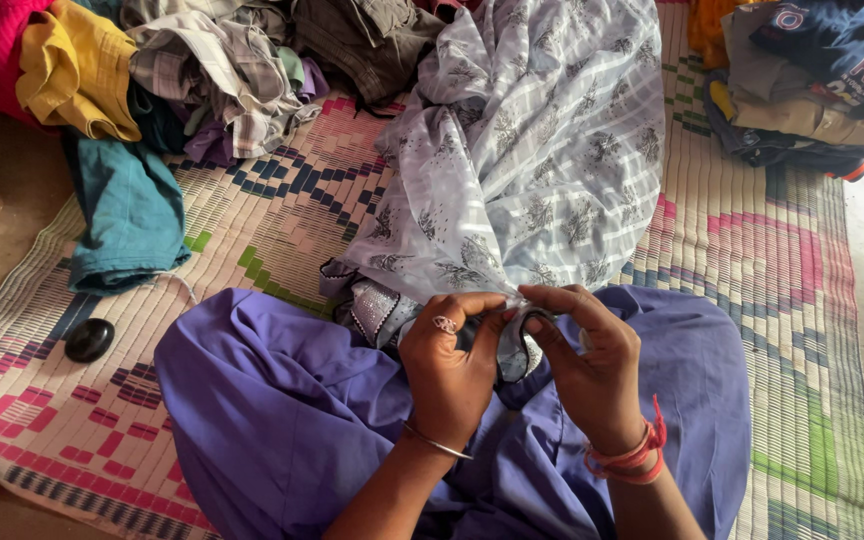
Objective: The person sits on a mat and folds a light-colored patterned garment by hand. They smooth the fabric, align edges, and fold it into a compact shape, then place it aside.
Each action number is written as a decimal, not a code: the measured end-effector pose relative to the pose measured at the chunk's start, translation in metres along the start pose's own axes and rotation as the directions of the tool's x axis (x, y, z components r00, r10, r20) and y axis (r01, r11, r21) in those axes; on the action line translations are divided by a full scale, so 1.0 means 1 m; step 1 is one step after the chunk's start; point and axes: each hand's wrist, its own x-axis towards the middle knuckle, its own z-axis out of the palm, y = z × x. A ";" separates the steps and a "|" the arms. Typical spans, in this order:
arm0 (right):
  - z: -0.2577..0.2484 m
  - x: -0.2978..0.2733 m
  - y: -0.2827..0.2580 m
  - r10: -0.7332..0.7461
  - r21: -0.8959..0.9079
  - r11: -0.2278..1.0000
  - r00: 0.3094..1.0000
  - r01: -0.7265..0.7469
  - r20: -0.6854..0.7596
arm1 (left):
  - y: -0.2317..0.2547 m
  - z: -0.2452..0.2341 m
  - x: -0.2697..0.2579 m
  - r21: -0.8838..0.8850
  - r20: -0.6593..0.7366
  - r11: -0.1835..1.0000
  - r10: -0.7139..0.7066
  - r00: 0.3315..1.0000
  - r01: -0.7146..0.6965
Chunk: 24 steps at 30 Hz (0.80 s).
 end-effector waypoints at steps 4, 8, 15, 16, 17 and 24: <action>0.001 0.003 -0.010 -0.081 -0.129 0.988 0.997 0.081 -0.001 | 0.005 -0.003 0.005 -0.063 0.052 0.998 0.013 0.999 -0.010; 0.001 0.007 -0.011 -0.097 -0.218 0.970 0.994 0.104 0.043 | 0.003 -0.003 0.007 -0.041 0.083 0.995 0.094 0.992 -0.090; 0.007 0.000 0.029 -0.111 -0.008 0.994 0.985 0.111 -0.135 | -0.037 0.003 0.009 0.114 0.250 0.977 0.149 0.957 -0.182; 0.005 -0.001 0.040 -0.049 0.103 0.992 0.982 0.068 -0.182 | -0.050 0.007 0.016 0.197 0.239 0.970 0.093 0.967 -0.142; -0.002 -0.002 0.052 0.015 0.332 0.942 0.975 0.060 -0.220 | -0.065 0.013 0.027 0.278 0.225 0.955 0.037 0.974 -0.100; -0.135 0.019 0.148 0.181 0.703 0.648 0.838 0.293 -0.516 | -0.161 0.000 0.062 0.690 0.159 0.723 -0.117 0.980 -0.025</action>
